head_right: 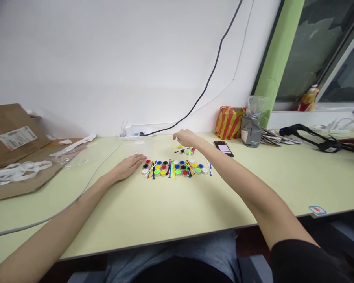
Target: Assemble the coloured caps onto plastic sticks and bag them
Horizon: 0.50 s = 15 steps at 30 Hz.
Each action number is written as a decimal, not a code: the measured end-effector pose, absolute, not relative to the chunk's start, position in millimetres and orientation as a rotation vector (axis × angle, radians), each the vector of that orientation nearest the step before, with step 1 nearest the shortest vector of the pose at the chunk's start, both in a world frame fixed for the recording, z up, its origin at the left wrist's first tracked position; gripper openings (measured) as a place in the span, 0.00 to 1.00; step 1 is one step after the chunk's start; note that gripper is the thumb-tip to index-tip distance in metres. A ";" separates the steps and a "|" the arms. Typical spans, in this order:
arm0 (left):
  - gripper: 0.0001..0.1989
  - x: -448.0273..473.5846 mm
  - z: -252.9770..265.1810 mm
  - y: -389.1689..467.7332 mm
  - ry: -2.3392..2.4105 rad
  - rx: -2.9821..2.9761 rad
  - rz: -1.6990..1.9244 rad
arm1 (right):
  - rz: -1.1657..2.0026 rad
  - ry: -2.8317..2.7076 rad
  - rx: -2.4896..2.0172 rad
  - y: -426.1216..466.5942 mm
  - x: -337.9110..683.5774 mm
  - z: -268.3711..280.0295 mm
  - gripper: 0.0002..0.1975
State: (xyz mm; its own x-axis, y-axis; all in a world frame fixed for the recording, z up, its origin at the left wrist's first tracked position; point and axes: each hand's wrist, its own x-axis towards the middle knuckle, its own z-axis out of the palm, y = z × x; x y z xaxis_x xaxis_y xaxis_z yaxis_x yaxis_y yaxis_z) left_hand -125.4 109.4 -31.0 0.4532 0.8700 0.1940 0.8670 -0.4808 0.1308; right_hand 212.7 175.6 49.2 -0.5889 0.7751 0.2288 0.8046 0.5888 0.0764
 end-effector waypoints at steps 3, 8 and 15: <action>0.30 -128.5 -36.4 111.8 1.654 2.699 0.322 | -0.173 -2.472 -1.208 134.3 235.6 29.9 0.17; 0.30 -131.1 -44.0 113.9 1.854 2.592 0.242 | -0.089 -2.136 -1.246 103.5 273.5 -16.5 0.17; 0.31 -130.1 -39.3 111.0 1.841 2.576 0.203 | -0.011 -1.954 -1.289 106.6 281.2 -21.6 0.17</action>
